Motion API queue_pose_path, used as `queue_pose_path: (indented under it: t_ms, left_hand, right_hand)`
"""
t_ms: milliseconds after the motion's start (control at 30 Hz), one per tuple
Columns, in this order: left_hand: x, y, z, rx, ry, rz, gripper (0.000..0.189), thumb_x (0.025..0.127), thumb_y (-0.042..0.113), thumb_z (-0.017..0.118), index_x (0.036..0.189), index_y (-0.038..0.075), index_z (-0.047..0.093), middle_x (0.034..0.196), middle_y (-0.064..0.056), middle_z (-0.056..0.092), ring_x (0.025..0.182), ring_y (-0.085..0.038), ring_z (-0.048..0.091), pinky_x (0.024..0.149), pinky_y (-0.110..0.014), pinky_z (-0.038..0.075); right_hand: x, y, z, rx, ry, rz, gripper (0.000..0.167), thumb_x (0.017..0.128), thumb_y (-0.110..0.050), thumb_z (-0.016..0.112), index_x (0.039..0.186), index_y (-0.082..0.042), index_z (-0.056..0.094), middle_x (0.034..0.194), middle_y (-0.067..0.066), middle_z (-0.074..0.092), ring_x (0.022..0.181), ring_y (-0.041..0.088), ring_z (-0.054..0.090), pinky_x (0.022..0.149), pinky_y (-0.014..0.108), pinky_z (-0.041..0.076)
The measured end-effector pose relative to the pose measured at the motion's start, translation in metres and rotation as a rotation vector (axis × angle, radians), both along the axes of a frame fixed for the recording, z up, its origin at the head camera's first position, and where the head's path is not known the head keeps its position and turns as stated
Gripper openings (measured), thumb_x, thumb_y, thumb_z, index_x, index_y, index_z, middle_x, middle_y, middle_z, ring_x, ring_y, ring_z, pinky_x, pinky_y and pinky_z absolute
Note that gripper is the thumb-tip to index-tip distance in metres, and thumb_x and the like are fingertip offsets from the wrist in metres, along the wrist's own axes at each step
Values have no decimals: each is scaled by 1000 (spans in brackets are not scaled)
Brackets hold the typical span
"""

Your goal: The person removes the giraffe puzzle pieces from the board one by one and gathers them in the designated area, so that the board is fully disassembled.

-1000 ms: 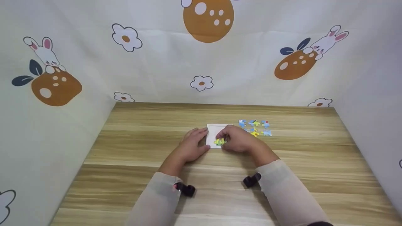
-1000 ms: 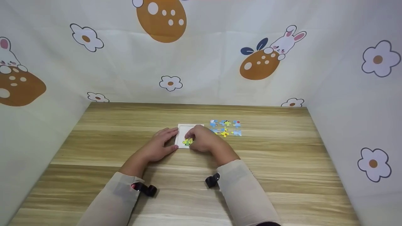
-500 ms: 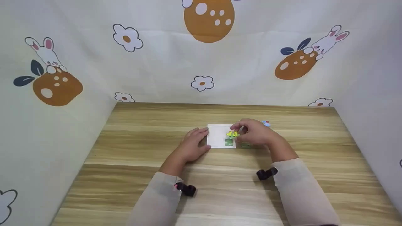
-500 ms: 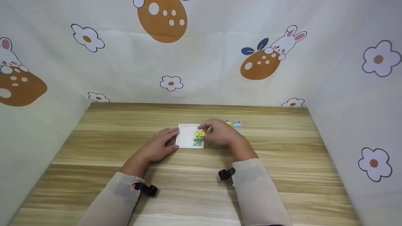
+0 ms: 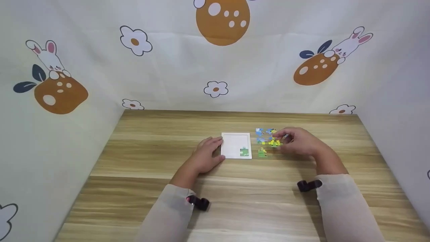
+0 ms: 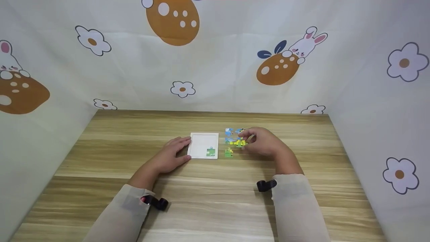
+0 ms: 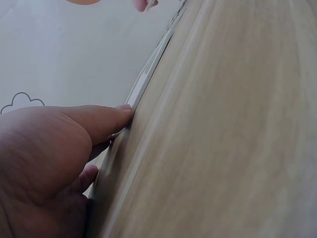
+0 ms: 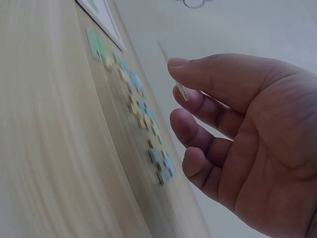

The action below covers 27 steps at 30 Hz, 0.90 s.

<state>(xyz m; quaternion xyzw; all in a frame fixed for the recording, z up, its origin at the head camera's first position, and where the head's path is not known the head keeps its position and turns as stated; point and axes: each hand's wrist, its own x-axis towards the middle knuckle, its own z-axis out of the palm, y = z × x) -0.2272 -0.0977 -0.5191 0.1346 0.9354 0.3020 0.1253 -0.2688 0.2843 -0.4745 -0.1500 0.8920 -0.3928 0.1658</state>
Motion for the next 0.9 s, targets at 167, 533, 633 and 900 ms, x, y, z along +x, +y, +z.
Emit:
queue_pose_path:
  t_ms: [167, 533, 633, 900]
  left_hand:
    - [-1, -1, -1, 4, 13, -6, 68, 105, 41, 66, 166, 21, 43, 176, 6, 36, 168, -29, 19, 135, -63, 18]
    - [-2, -1, -5, 3, 31, -17, 68, 105, 41, 66, 166, 21, 43, 175, 5, 38, 168, -30, 21, 136, -60, 17]
    - [-2, -1, -4, 7, 31, -14, 68, 105, 40, 67, 166, 21, 43, 175, 5, 38, 167, -30, 21, 135, -61, 18]
    - [-2, 0, -4, 5, 15, 1, 68, 105, 41, 67, 166, 23, 43, 175, 7, 37, 168, -29, 19, 136, -61, 17]
  right_hand:
    - [-1, 8, -6, 9, -33, 10, 47, 86, -14, 88, 131, -11, 74, 125, 12, 74, 101, 21, 61, 82, 22, 55]
    - [-4, 5, -17, 62, -36, 76, 39, 82, -11, 90, 119, -11, 76, 111, 9, 72, 90, 19, 58, 76, 23, 51]
    - [-4, 4, -18, 61, -22, 96, 38, 82, -10, 91, 117, -10, 76, 109, 10, 72, 88, 18, 58, 74, 23, 51]
    - [-4, 0, -18, 87, -13, 112, 38, 80, -11, 92, 115, -11, 77, 110, 8, 73, 89, 17, 57, 76, 23, 50]
